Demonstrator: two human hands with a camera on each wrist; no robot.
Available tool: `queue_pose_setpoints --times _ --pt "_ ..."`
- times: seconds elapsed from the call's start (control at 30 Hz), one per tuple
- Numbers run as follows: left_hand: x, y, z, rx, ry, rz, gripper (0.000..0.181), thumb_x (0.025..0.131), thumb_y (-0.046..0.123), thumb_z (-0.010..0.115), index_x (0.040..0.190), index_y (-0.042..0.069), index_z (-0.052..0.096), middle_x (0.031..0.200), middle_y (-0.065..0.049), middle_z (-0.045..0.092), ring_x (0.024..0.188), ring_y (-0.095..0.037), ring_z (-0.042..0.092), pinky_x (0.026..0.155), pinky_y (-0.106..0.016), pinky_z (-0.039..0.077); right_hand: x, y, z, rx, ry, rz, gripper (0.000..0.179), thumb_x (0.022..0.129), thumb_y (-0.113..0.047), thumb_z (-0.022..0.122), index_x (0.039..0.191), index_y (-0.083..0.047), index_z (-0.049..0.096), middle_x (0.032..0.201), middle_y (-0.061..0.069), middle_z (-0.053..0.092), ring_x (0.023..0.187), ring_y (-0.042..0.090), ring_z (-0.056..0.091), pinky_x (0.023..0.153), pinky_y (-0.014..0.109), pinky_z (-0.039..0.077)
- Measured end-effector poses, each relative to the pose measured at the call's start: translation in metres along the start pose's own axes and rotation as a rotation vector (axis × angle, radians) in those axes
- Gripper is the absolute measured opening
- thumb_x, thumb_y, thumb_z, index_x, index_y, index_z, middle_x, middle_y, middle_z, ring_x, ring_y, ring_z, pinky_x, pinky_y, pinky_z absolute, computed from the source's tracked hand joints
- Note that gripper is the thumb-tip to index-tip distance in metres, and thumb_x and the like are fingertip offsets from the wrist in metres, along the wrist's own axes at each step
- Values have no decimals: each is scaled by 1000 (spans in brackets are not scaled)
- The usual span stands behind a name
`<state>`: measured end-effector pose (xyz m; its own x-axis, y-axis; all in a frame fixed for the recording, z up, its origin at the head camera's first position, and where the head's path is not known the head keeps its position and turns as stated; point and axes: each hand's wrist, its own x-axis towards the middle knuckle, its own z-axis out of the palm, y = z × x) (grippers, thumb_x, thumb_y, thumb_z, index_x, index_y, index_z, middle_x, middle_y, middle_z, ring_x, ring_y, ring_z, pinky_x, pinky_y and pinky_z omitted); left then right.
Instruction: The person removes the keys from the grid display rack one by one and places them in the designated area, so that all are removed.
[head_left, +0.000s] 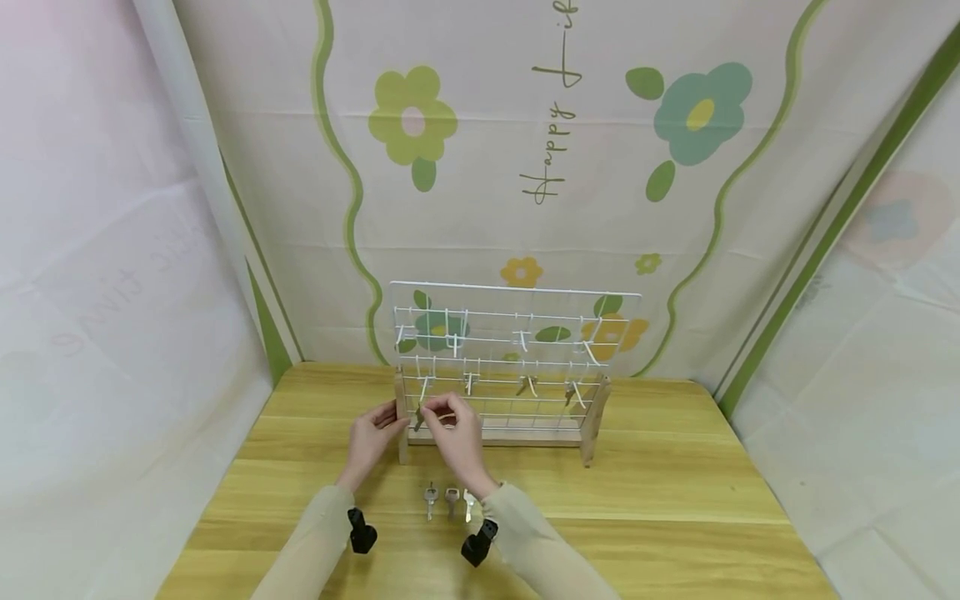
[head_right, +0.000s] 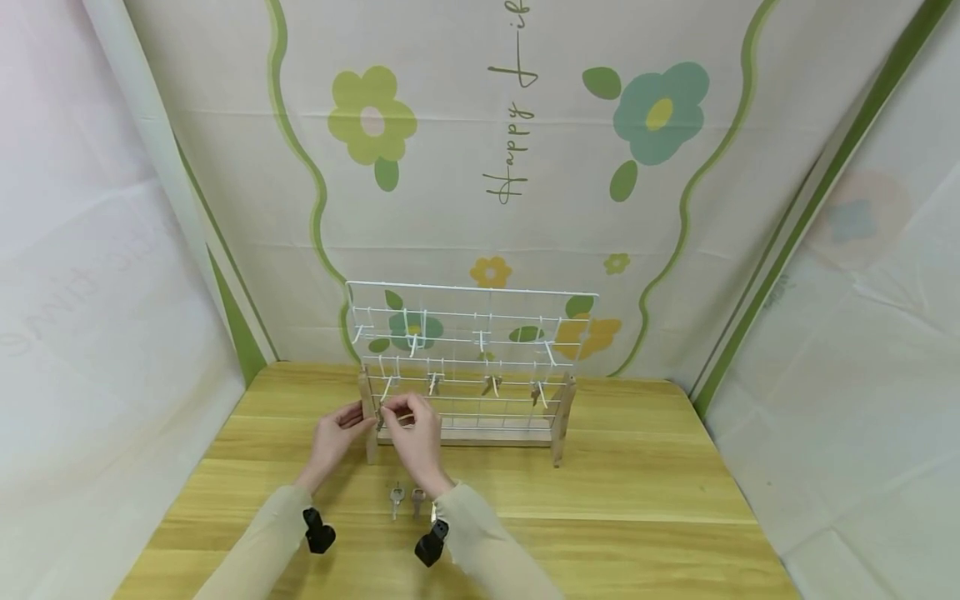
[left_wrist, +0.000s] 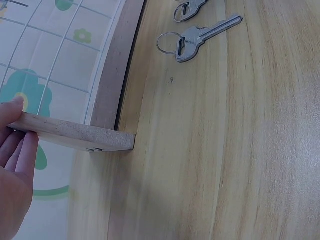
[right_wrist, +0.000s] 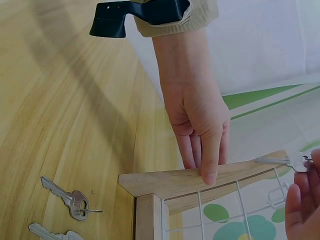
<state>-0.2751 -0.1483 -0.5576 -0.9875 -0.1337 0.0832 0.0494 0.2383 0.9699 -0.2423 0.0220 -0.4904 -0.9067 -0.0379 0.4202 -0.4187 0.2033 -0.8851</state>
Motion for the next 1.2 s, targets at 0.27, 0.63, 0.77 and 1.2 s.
queue_pose_setpoints --times 0.27,0.63,0.77,1.2 --pt "0 -1 -1 -6 4 11 48 88 8 75 131 -7 60 130 -27 63 120 -39 64 94 -28 59 -6 -1 -10 14 -64 15 4 91 -13 72 91 -9 71 92 11 74 80 15 69 71 17 59" --pt "0 1 -1 -13 -6 -16 50 88 6 74 132 -8 58 132 -28 61 122 -40 62 97 -30 58 -23 2 -34 -64 -89 61 7 89 -1 70 93 5 70 92 19 74 80 28 69 70 15 58" --pt "-1 2 -1 -17 -5 -14 48 88 4 73 132 -10 57 132 -30 61 121 -41 62 95 -28 59 -30 9 -47 -87 -119 112 8 90 0 68 95 6 69 94 21 73 81 29 68 71 15 57" --pt "-1 1 -2 -12 -11 -7 50 89 10 74 133 -7 58 133 -27 61 123 -39 62 97 -29 58 -53 79 -87 -147 -148 203 4 89 -11 72 90 -7 70 89 10 72 77 5 61 69 15 55"
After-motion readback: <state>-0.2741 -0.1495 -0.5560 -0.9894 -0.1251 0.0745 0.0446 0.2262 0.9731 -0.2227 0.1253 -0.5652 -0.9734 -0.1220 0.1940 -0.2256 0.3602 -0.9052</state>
